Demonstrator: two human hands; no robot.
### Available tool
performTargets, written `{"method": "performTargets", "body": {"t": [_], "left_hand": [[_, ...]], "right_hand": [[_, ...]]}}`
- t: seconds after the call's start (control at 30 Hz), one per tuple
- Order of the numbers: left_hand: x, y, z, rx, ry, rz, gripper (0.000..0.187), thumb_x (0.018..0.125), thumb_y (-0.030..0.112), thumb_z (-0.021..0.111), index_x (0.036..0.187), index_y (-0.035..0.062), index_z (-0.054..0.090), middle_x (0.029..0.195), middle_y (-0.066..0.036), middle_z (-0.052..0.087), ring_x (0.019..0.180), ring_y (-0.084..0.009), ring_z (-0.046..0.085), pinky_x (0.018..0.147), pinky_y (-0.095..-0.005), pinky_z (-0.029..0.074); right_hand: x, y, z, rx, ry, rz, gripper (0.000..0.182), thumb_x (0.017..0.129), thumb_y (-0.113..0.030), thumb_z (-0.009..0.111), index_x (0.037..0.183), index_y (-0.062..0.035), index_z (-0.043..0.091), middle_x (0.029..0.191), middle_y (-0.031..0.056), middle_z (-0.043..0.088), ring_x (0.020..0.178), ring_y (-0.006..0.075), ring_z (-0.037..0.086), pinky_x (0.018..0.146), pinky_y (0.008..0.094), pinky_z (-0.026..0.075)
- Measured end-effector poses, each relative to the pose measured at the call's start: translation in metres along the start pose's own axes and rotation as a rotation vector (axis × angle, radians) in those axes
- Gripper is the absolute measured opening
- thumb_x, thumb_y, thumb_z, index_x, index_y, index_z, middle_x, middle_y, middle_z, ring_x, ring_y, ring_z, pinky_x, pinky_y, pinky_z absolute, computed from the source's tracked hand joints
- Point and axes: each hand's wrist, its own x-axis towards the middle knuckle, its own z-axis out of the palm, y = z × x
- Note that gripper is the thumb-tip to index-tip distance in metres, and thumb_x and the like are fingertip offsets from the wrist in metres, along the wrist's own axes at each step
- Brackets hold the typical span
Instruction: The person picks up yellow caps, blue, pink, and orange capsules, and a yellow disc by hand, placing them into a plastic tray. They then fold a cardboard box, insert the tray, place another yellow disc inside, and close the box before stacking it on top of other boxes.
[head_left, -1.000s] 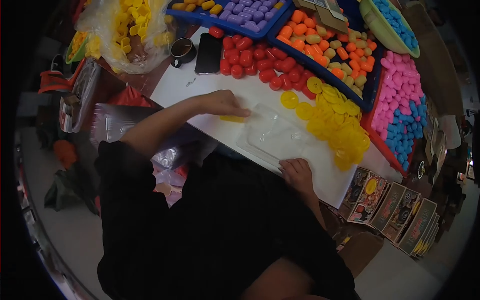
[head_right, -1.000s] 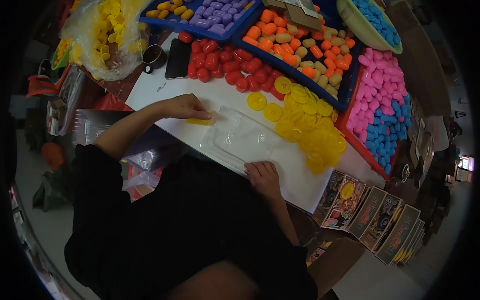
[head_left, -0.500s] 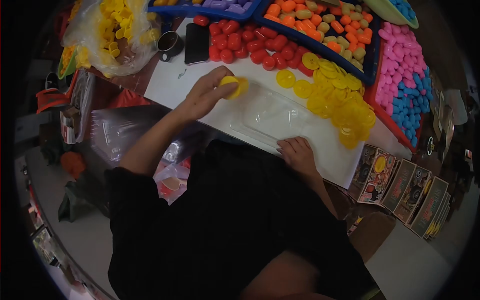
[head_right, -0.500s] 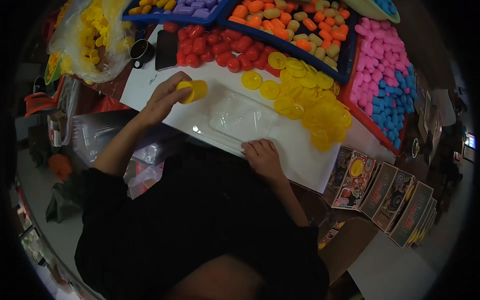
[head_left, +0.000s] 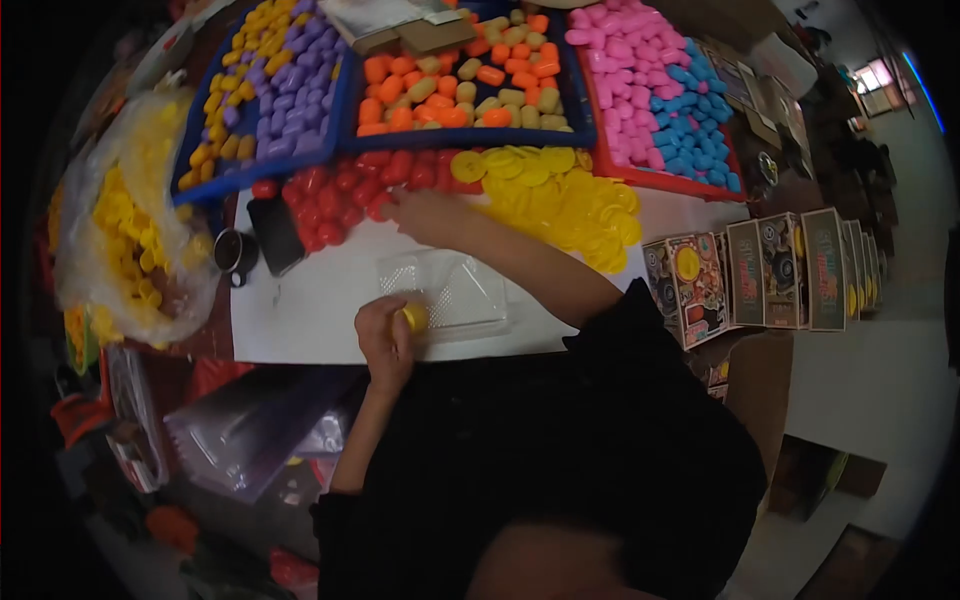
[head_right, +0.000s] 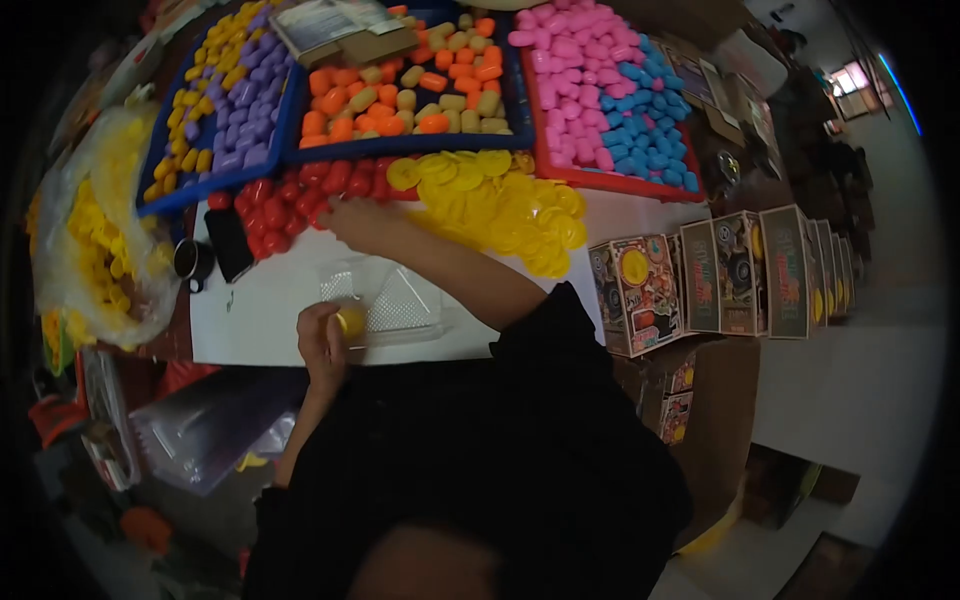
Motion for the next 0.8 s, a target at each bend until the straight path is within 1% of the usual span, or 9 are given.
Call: {"method": "performTargets", "body": {"t": [0.13, 0.23, 0.27, 0.3, 0.33, 0.4, 0.57, 0.7, 0.8], "left_hand": [[0.001, 0.0, -0.002, 0.045, 0.016, -0.067, 0.014, 0.082, 0.002, 0.051, 0.095, 0.0024, 0.056, 0.093, -0.014, 0.057, 0.09, -0.03, 0.053, 0.082, -0.0366, 0.04], [0.001, -0.002, -0.002, 0.014, 0.001, -0.101, 0.013, 0.082, 0.002, 0.05, 0.094, 0.0021, 0.055, 0.092, -0.013, 0.057, 0.089, -0.0298, 0.052, 0.082, -0.0365, 0.04], [0.001, -0.002, -0.004, 0.003, -0.014, -0.113, 0.012, 0.082, 0.002, 0.05, 0.094, 0.0018, 0.055, 0.091, -0.013, 0.057, 0.089, -0.0296, 0.052, 0.081, -0.0364, 0.04], [0.002, -0.001, -0.006, -0.002, -0.024, -0.111, 0.012, 0.082, 0.002, 0.05, 0.094, 0.0018, 0.055, 0.091, -0.013, 0.057, 0.089, -0.0296, 0.052, 0.081, -0.0364, 0.04], [0.003, 0.0, -0.008, -0.007, -0.05, -0.131, 0.012, 0.082, 0.002, 0.05, 0.093, 0.0017, 0.054, 0.091, -0.013, 0.056, 0.088, -0.0299, 0.052, 0.081, -0.0368, 0.04], [0.005, 0.0, -0.009, -0.014, -0.072, -0.145, 0.011, 0.081, 0.002, 0.05, 0.092, 0.0016, 0.054, 0.09, -0.014, 0.056, 0.088, -0.0303, 0.052, 0.081, -0.0372, 0.04], [0.008, 0.003, -0.008, -0.032, -0.099, -0.166, 0.013, 0.079, 0.001, 0.048, 0.092, 0.0018, 0.053, 0.09, -0.015, 0.056, 0.087, -0.0322, 0.051, 0.082, -0.0389, 0.04], [0.007, 0.001, -0.008, -0.039, -0.117, -0.205, 0.013, 0.08, 0.002, 0.048, 0.092, 0.0016, 0.053, 0.091, -0.016, 0.056, 0.087, -0.0326, 0.051, 0.083, -0.0388, 0.04], [0.006, 0.0, -0.01, -0.022, -0.141, -0.219, 0.012, 0.081, 0.003, 0.047, 0.091, 0.0016, 0.052, 0.091, -0.016, 0.056, 0.088, -0.0329, 0.051, 0.086, -0.0393, 0.039]], "right_hand": [[-0.02, 0.002, -0.036, 0.265, 0.064, -0.014, 0.025, 0.082, -0.013, 0.054, 0.106, -0.0081, 0.052, 0.105, 0.0142, 0.053, 0.092, 0.0344, 0.057, 0.074, 0.0438, 0.048], [-0.061, 0.06, -0.092, 0.442, 0.582, 0.219, 0.014, 0.082, -0.019, 0.053, 0.085, -0.0063, 0.059, 0.079, 0.0132, 0.058, 0.08, 0.0304, 0.06, 0.064, 0.0406, 0.046], [-0.08, 0.083, -0.116, 0.439, 0.779, 0.327, 0.025, 0.084, -0.026, 0.054, 0.079, -0.0034, 0.061, 0.072, 0.0134, 0.06, 0.072, 0.0305, 0.061, 0.06, 0.0398, 0.045], [-0.097, 0.114, -0.143, 0.226, 0.69, 0.684, 0.036, 0.085, -0.036, 0.054, 0.077, -0.0022, 0.063, 0.068, 0.0157, 0.061, 0.067, 0.0307, 0.061, 0.06, 0.0378, 0.046], [-0.117, 0.156, -0.158, 0.185, 0.708, 0.743, 0.044, 0.088, -0.038, 0.053, 0.072, 0.0013, 0.061, 0.06, 0.0126, 0.059, 0.058, 0.0233, 0.058, 0.059, 0.0353, 0.045], [-0.148, 0.251, -0.169, 0.107, 0.597, 0.962, 0.041, 0.08, -0.041, 0.063, 0.081, -0.0003, 0.062, 0.072, 0.0153, 0.063, 0.07, 0.0261, 0.063, 0.064, 0.0364, 0.047], [-0.144, 0.371, -0.14, -0.118, 0.559, 0.822, 0.044, 0.069, -0.039, 0.072, 0.091, -0.0027, 0.061, 0.086, 0.0178, 0.065, 0.085, 0.0317, 0.063, 0.07, 0.0403, 0.049], [-0.137, 0.376, -0.139, -0.065, 0.213, 0.825, 0.036, 0.069, -0.032, 0.07, 0.088, -0.0042, 0.059, 0.086, 0.0167, 0.065, 0.084, 0.0318, 0.063, 0.071, 0.0405, 0.049], [-0.168, 0.372, -0.169, 0.098, 0.351, 0.904, 0.031, 0.071, -0.03, 0.067, 0.089, -0.0067, 0.06, 0.085, 0.016, 0.065, 0.082, 0.0317, 0.063, 0.07, 0.0406, 0.049]]}}
